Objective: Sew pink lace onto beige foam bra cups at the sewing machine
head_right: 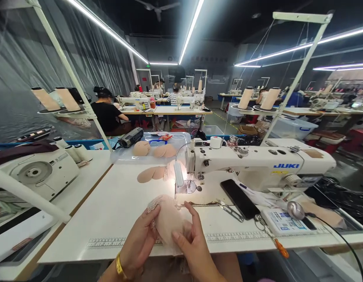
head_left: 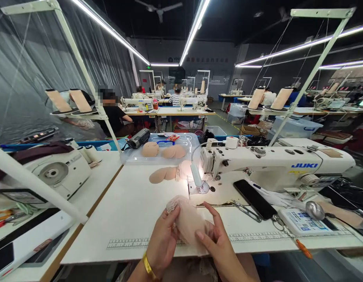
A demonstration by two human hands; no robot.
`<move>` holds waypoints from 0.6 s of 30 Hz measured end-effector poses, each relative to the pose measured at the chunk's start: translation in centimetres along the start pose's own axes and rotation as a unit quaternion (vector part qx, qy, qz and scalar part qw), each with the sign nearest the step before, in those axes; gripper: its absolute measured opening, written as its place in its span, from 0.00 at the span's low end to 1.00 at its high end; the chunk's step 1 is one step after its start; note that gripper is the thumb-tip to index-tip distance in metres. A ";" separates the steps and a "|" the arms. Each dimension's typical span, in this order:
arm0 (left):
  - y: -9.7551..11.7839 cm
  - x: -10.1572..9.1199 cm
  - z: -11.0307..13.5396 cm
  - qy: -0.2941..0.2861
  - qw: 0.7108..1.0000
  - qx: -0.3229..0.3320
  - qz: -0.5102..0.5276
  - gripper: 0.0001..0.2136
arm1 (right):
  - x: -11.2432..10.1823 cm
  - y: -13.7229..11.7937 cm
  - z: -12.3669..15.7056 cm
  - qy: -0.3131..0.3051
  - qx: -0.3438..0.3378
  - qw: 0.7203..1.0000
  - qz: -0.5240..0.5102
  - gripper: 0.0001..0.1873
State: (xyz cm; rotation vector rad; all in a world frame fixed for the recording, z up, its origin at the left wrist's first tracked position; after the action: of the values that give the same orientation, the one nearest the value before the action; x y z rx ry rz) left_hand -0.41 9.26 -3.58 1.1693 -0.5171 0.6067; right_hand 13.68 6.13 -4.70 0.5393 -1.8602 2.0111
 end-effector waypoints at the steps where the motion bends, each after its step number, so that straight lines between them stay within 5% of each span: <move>1: -0.3 0.2 0.1 0.000 1.000 -0.019 0.014 0.15 | -0.3 -0.4 -0.2 0.004 0.002 1.000 0.004 0.53; 6: -2.3 1.1 0.8 -0.002 0.987 -0.113 0.118 0.08 | -1.1 -2.0 -1.0 0.039 -0.013 0.999 0.022 0.53; 11: -1.4 1.5 0.5 -0.025 0.998 -0.046 0.032 0.16 | -1.4 -1.2 -0.4 0.048 -0.012 0.999 0.022 0.50; 18: -2.0 1.6 0.2 -0.029 0.998 -0.058 0.007 0.19 | -2.2 -0.5 -0.8 0.009 -0.004 1.000 0.023 0.48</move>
State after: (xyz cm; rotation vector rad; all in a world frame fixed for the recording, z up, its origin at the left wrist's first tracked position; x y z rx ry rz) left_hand 2.13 8.75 -3.83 1.0761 -0.6034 0.5475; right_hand 15.78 6.95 -5.43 0.4782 -1.8854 2.0310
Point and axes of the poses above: each hand's wrist, its own z-axis away from the middle knuckle, its own x-axis out of the palm, y = z × x, the point moved 10 cm from there along -z, towards the middle knuckle
